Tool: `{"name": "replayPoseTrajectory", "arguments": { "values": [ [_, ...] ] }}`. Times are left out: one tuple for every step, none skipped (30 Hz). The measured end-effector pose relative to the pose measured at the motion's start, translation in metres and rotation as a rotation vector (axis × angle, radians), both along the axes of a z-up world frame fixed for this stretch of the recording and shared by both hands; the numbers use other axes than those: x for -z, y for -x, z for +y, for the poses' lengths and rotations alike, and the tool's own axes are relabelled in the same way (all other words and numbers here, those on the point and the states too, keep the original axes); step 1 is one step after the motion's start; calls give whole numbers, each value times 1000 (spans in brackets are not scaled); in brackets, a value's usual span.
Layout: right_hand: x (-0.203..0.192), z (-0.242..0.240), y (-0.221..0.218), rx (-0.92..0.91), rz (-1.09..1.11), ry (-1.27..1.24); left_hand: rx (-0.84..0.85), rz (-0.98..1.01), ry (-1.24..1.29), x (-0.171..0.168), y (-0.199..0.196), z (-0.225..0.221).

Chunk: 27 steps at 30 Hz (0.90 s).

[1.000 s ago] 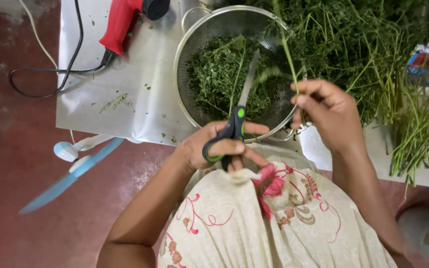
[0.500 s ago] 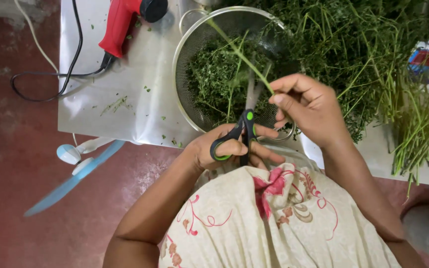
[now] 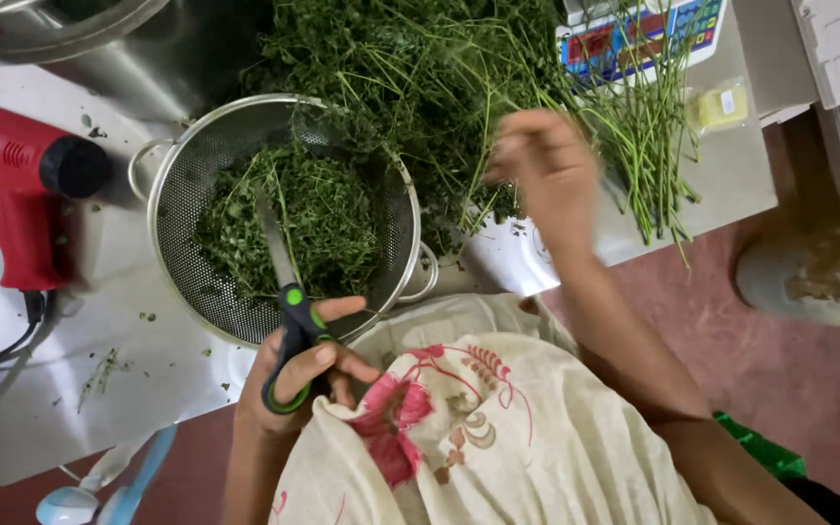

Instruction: Cutting individual herb stems into a strainer using scissors

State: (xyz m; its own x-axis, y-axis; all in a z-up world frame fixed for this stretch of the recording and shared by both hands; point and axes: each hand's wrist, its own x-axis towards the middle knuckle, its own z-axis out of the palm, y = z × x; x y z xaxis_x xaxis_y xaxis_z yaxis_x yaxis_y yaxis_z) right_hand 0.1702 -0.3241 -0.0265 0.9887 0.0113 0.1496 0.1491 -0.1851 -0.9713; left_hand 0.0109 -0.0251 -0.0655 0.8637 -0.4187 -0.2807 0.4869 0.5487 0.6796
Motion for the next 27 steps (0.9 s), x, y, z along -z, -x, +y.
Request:
{"name": "replayPoseTrajectory", "arguments": {
  "values": [
    [10, -22, -6, 1, -1, -1, 1, -1, -1, -2, 2, 1],
    [20, -44, -11, 178, -100, 23, -34, 18, -30, -4, 4, 3],
    [31, -65, -17, 351, -198, 46, -72, 39, -60, -7, 7, 5],
    [46, -92, -18, 348, -197, 45, -75, 40, -61, -7, 9, 8],
    [61, -118, -23, 465, -296, 249, -73, 12, -48, -6, 10, 10],
    [76, -143, -27, 578, -396, 455, -71, -16, -36, -5, 12, 13],
    [90, -166, -31, 568, -391, 455, -79, -10, -37, -2, 9, 14],
    [105, -187, -34, 597, -415, 736, -68, -12, -9, 1, 8, 15],
    [126, -202, -36, 599, -432, 1006, -72, -5, 7, 3, 15, 19],
    [103, -187, -25, 571, -425, 993, -96, 11, -5, 2, 15, 15],
    [83, -164, -25, 490, -583, 1022, -68, -15, 22, -3, 15, 16],
    [61, -142, -26, 407, -742, 1039, -39, -41, 48, -8, 13, 16],
    [49, -107, -22, 383, -743, 1004, -71, -34, 23, -6, 17, 20],
    [36, -75, -17, 240, -736, 874, -116, -39, 179, -4, 20, 22],
    [16, -51, -7, 115, -724, 768, -138, -48, 353, -1, 19, 21],
    [15, -22, 1, 108, -722, 759, -146, -45, 346, -2, 22, 20],
    [11, 4, 8, -107, -578, 637, -262, -89, 306, -1, 22, 16],
    [8, 29, 15, -322, -435, 512, -377, -133, 264, -1, 22, 13],
    [17, 49, 21, -328, -436, 511, -383, -132, 264, -5, 22, 11],
    [25, 69, 28, -485, -401, 457, -400, -137, 157, -10, 23, 10],
    [34, 90, 36, -642, -365, 398, -417, -141, 48, -15, 24, 9],
    [34, 101, 38, -650, -366, 394, -425, -140, 45, -16, 27, 11],
    [33, 113, 39, -787, -185, 677, -406, -133, 15, -17, 30, 12],
    [33, 126, 39, -911, 5, 961, -388, -125, -15, -18, 32, 13],
    [30, 132, 42, -922, -7, 965, -402, -131, -15, -14, 34, 11],
    [27, 138, 44, -923, 62, 1015, -417, -140, 23, -11, 36, 10],
    [25, 143, 48, -924, 134, 1066, -432, -148, 63, -7, 38, 8]
  ]
}}
